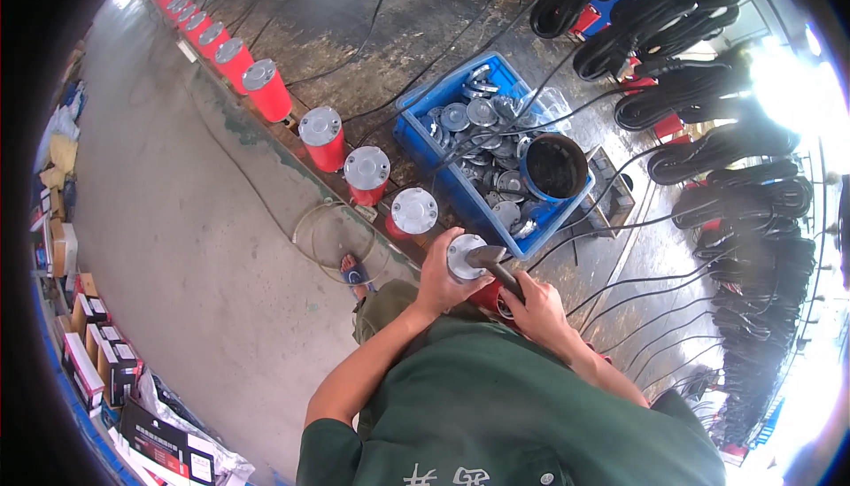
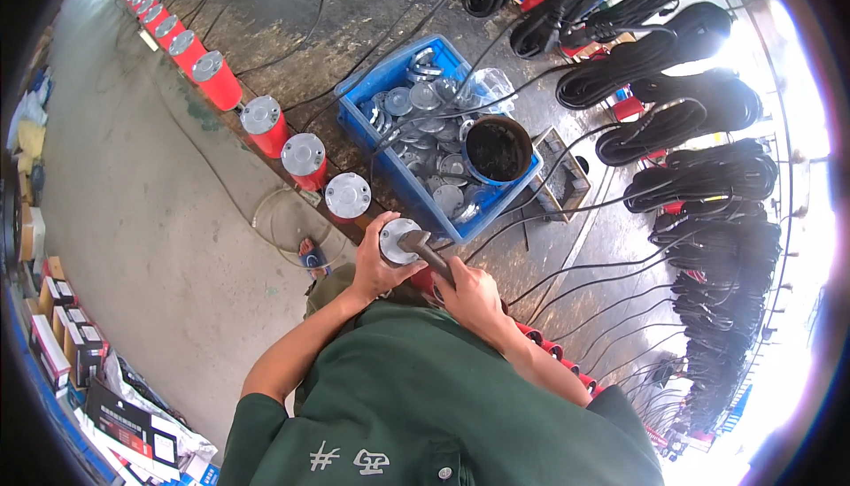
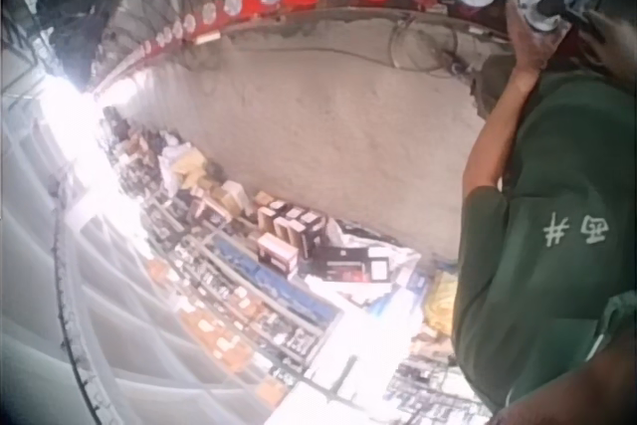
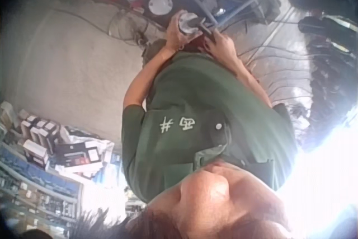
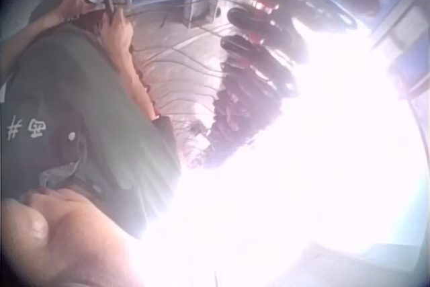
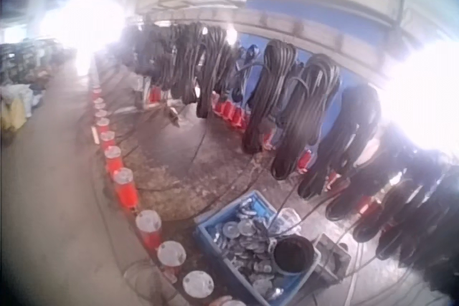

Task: The person assembles cylindrical electronic or siren components by hand, placing silver caps onto red cylinders and securing them with pliers and a hammer before placing them in a row on a long workbench.

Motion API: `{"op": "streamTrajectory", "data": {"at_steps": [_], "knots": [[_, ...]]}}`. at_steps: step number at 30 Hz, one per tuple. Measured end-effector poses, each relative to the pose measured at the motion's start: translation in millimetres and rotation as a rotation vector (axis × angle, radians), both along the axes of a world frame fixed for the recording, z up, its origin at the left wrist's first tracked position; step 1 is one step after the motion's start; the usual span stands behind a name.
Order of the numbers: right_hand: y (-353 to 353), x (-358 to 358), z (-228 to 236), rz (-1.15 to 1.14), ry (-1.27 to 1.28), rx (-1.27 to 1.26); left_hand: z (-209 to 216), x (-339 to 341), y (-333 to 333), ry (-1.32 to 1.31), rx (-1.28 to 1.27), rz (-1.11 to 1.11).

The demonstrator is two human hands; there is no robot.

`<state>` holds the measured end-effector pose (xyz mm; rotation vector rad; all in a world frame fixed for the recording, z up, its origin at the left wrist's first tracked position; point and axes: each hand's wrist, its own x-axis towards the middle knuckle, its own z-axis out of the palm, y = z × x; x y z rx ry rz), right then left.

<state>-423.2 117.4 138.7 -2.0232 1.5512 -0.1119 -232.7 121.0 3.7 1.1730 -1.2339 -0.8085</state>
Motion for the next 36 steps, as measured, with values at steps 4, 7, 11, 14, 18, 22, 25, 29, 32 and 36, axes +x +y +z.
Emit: {"op": "streamTrajectory", "data": {"at_steps": [4,7,11,14,18,22,25,29,32,36], "knots": [[4.1,6.2,3.0,-0.037,-0.014,-0.008,-1.8,0.6,-6.4,-0.103,-0.1,0.032],[-0.5,0.7,-7.1,-0.028,0.067,0.019,-2.5,2.4,-6.0,-0.101,-0.094,0.018],[0.6,8.5,10.9,0.003,-0.079,0.007,-3.7,0.5,-5.1,-0.087,-0.091,0.039],[6.6,6.6,-12.0,0.005,0.059,-0.045,-5.8,0.5,-5.6,-0.077,-0.069,0.022],[8.3,6.9,7.3,0.039,-0.072,-0.016,-6.0,1.7,-3.5,-0.067,-0.064,0.023],[18.8,3.0,-7.8,-0.077,-0.032,-0.061,-6.8,-1.6,-4.3,-0.069,-0.072,0.015],[10.1,-1.9,-7.6,-0.01,0.012,0.033,-5.3,-2.1,-5.7,-0.063,-0.059,0.011],[5.0,9.8,12.5,-0.029,-0.037,0.11,-5.9,1.7,-0.2,-0.076,-0.08,0.047],[18.4,-0.5,-28.1,-0.123,0.051,-0.039,-3.7,-5.5,-5.7,-0.068,-0.103,0.015],[2.9,14.0,4.5,-0.13,-0.052,0.14,-11.9,2.0,-2.7,-0.057,-0.123,0.043]]}}
